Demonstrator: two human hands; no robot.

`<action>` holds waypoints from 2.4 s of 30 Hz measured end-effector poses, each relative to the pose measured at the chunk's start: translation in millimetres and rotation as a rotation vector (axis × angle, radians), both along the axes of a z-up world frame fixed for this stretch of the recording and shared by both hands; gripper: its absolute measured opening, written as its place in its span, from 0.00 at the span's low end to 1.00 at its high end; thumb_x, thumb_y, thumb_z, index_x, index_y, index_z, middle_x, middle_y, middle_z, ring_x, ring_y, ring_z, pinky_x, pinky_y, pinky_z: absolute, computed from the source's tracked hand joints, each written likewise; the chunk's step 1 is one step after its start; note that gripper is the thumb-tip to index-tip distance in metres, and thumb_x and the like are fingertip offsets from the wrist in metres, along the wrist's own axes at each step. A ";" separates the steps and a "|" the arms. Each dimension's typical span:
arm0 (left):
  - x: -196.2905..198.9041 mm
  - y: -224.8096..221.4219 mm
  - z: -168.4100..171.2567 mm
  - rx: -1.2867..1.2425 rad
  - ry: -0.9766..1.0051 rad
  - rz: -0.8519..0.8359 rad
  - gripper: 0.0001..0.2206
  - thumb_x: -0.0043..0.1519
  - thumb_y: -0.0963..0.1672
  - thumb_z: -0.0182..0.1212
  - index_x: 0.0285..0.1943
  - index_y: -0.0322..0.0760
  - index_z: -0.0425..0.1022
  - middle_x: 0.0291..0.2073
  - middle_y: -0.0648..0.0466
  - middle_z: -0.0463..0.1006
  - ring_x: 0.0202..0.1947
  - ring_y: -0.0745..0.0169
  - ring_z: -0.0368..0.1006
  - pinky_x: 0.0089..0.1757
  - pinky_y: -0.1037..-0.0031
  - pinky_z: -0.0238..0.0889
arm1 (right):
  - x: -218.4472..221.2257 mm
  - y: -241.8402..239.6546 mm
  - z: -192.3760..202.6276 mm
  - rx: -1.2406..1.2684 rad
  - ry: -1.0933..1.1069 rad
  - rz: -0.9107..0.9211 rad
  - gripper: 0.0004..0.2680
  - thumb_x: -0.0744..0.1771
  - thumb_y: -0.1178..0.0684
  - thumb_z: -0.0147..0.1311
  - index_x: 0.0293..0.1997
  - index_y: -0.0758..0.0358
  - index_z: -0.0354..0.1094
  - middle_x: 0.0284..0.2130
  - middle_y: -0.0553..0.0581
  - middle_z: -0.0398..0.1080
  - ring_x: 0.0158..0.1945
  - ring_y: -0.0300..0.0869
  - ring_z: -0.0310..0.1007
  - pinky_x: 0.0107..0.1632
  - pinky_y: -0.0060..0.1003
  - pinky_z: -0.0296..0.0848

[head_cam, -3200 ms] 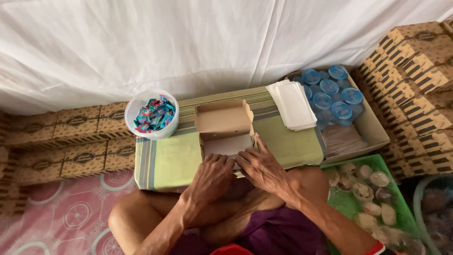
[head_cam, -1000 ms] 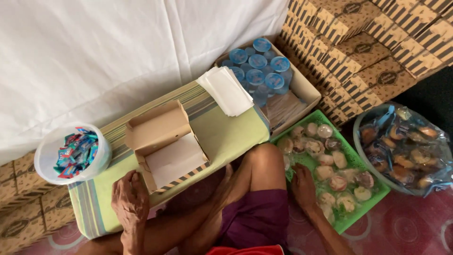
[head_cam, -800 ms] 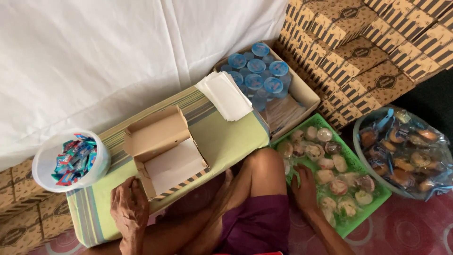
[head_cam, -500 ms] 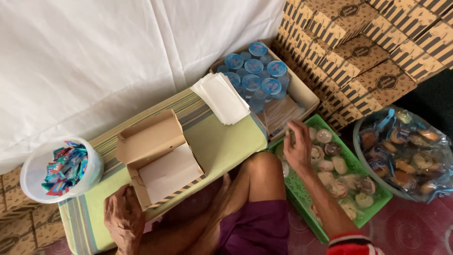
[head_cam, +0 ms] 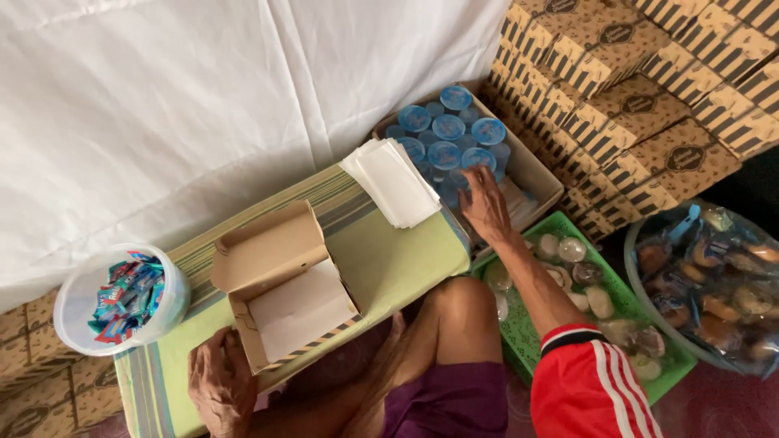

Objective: Packing small cardboard boxes with paper liners, water cups, snack packets, and candies.

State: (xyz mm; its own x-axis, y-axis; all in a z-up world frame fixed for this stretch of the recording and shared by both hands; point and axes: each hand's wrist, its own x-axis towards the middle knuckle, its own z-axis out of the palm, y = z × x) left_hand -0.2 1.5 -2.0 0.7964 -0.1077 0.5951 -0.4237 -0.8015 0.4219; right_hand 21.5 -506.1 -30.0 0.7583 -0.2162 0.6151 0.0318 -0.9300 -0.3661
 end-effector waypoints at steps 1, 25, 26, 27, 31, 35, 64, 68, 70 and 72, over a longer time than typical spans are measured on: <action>-0.6 -0.2 1.6 0.003 0.002 0.003 0.05 0.67 0.36 0.61 0.50 0.27 0.77 0.37 0.45 0.78 0.39 0.45 0.72 0.44 0.59 0.67 | 3.2 -4.4 -9.7 0.003 0.002 0.003 0.16 0.64 0.64 0.58 0.58 0.64 0.64 0.50 0.61 0.64 0.40 0.53 0.70 0.43 0.45 0.71; -2.1 -5.0 21.6 -0.075 -0.025 -0.002 0.06 0.64 0.35 0.59 0.48 0.27 0.77 0.37 0.42 0.79 0.38 0.44 0.73 0.43 0.59 0.68 | -9.2 -10.5 -29.1 0.045 0.091 0.057 0.18 0.63 0.54 0.65 0.56 0.71 0.68 0.50 0.69 0.63 0.50 0.62 0.66 0.52 0.52 0.68; -2.1 -3.7 21.6 -0.079 -0.028 -0.006 0.06 0.63 0.35 0.60 0.48 0.27 0.77 0.37 0.42 0.79 0.37 0.45 0.73 0.43 0.60 0.69 | -9.0 -13.2 -32.0 0.059 0.085 0.031 0.18 0.61 0.55 0.65 0.56 0.69 0.70 0.51 0.69 0.66 0.51 0.61 0.68 0.53 0.50 0.68; -2.4 -3.4 20.8 -0.084 -0.030 -0.013 0.07 0.62 0.35 0.60 0.48 0.27 0.77 0.38 0.42 0.80 0.37 0.46 0.74 0.43 0.61 0.69 | -10.1 -17.0 -34.5 0.072 0.080 0.003 0.18 0.60 0.57 0.66 0.55 0.67 0.73 0.52 0.68 0.68 0.52 0.60 0.69 0.54 0.48 0.69; -2.0 0.0 21.7 -0.062 -0.020 0.001 0.06 0.62 0.36 0.58 0.46 0.29 0.76 0.39 0.45 0.81 0.38 0.48 0.73 0.45 0.63 0.68 | -28.9 -27.1 -26.6 0.034 -0.058 -0.035 0.15 0.60 0.59 0.70 0.47 0.74 0.74 0.41 0.65 0.74 0.39 0.54 0.74 0.45 0.43 0.74; -2.6 -0.1 24.1 -0.083 -0.054 -0.011 0.07 0.61 0.34 0.59 0.46 0.29 0.76 0.37 0.46 0.80 0.37 0.49 0.73 0.43 0.63 0.68 | -58.5 -48.1 -2.3 0.487 0.073 -0.235 0.18 0.66 0.49 0.67 0.58 0.68 0.72 0.37 0.58 0.74 0.36 0.42 0.70 0.39 0.35 0.71; -60.5 -6.8 202.6 -0.598 0.403 -0.445 0.07 0.62 0.40 0.60 0.46 0.34 0.81 0.31 0.53 0.86 0.31 0.64 0.81 0.35 0.76 0.74 | -66.1 179.0 126.1 1.822 0.258 1.110 0.09 0.65 0.53 0.66 0.48 0.48 0.80 0.59 0.69 0.70 0.58 0.58 0.73 0.56 0.53 0.76; -64.7 -19.8 230.0 -0.346 0.235 -0.665 0.09 0.60 0.39 0.63 0.48 0.34 0.78 0.36 0.52 0.80 0.29 0.58 0.75 0.32 0.70 0.68 | -57.9 205.5 143.3 1.780 0.484 1.133 0.18 0.68 0.53 0.61 0.59 0.81 0.65 0.48 0.70 0.75 0.45 0.47 0.80 0.49 0.37 0.80; -60.4 -23.1 231.3 -0.313 0.235 -0.734 0.11 0.60 0.40 0.64 0.51 0.35 0.76 0.37 0.51 0.78 0.31 0.57 0.75 0.33 0.69 0.69 | -53.0 212.7 144.8 1.753 0.541 1.138 0.19 0.68 0.52 0.60 0.58 0.82 0.65 0.47 0.71 0.75 0.44 0.46 0.79 0.50 0.35 0.79; -54.6 -24.9 227.0 -0.222 0.266 -0.808 0.13 0.61 0.40 0.61 0.56 0.37 0.75 0.43 0.50 0.74 0.34 0.55 0.74 0.37 0.66 0.69 | -48.5 215.9 143.2 1.677 0.620 1.111 0.17 0.71 0.50 0.53 0.58 0.81 0.67 0.47 0.68 0.76 0.45 0.45 0.79 0.50 0.35 0.79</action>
State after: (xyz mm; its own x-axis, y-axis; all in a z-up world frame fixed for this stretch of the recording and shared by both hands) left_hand -54.8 -23.4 225.0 0.6421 -0.6020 0.4747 -0.6911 -0.1866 0.6982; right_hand -27.0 -290.2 113.2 0.9082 0.4170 0.0355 -0.2174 0.5427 -0.8113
